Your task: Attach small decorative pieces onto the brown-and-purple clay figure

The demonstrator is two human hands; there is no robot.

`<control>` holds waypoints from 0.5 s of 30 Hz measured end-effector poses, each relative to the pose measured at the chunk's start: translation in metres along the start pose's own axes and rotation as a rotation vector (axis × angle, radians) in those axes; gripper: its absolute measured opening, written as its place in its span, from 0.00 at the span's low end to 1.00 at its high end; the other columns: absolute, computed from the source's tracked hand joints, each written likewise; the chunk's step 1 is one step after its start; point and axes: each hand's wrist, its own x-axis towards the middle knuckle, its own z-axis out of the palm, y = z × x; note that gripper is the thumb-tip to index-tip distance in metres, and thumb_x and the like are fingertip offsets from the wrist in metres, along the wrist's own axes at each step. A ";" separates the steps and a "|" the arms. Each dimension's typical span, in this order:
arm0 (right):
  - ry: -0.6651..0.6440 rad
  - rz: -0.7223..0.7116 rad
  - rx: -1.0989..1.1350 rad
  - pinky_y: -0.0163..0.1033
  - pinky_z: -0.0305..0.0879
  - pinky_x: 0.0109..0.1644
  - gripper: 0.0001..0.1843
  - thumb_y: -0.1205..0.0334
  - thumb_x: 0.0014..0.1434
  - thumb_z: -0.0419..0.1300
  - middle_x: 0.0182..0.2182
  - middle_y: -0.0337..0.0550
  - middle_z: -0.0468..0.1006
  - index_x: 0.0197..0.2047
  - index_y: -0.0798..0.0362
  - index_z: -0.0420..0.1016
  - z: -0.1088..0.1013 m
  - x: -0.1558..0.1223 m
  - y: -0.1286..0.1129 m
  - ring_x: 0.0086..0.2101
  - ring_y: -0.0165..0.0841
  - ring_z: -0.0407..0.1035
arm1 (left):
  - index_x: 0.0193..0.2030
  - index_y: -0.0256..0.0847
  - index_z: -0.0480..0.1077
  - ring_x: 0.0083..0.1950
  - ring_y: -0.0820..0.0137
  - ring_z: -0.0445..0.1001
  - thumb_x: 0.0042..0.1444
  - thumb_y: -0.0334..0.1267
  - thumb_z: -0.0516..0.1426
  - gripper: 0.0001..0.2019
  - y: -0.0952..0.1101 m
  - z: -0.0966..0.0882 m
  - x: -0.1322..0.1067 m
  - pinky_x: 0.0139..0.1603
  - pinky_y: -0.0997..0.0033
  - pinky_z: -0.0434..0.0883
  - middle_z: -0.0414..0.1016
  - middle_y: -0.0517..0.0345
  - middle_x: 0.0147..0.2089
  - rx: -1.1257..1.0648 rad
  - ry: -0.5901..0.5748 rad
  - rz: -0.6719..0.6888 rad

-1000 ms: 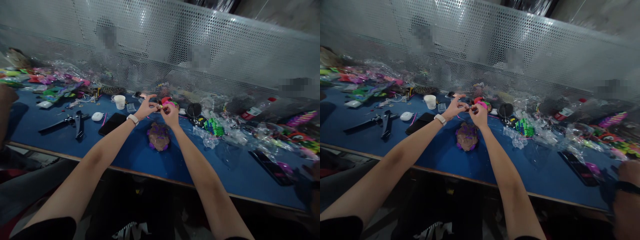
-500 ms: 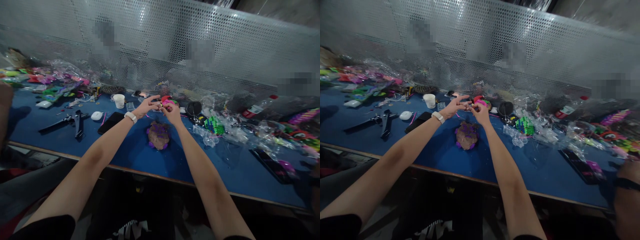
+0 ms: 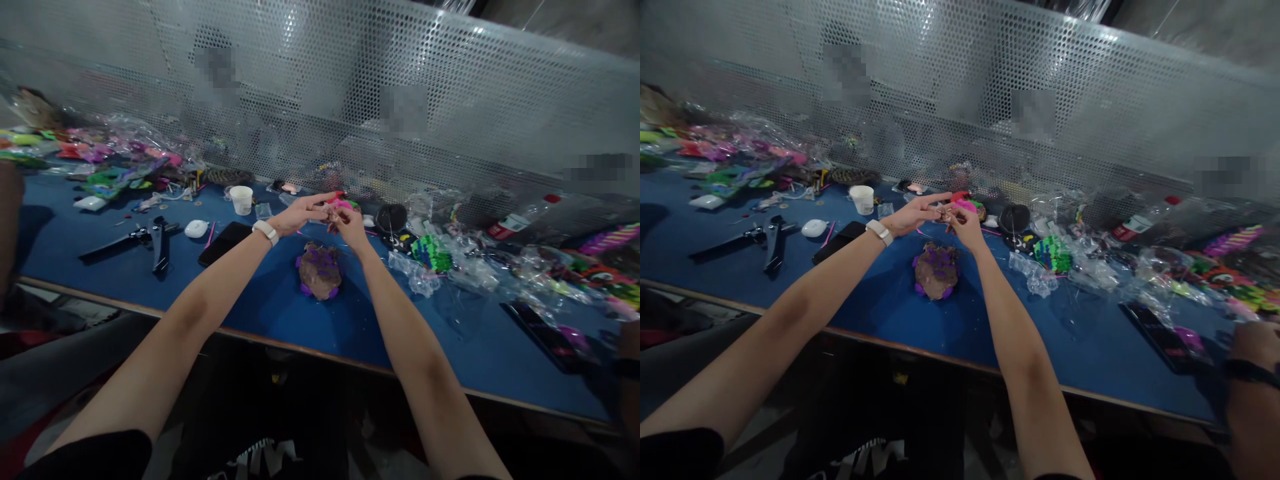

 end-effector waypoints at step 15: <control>-0.023 -0.008 0.024 0.48 0.71 0.28 0.45 0.09 0.49 0.67 0.28 0.44 0.78 0.36 0.46 0.77 -0.004 0.000 0.025 0.25 0.41 0.75 | 0.85 0.40 0.64 0.51 0.58 0.85 0.63 0.45 0.74 0.47 0.015 0.017 -0.006 0.65 0.52 0.77 0.88 0.49 0.44 0.122 -0.108 -0.024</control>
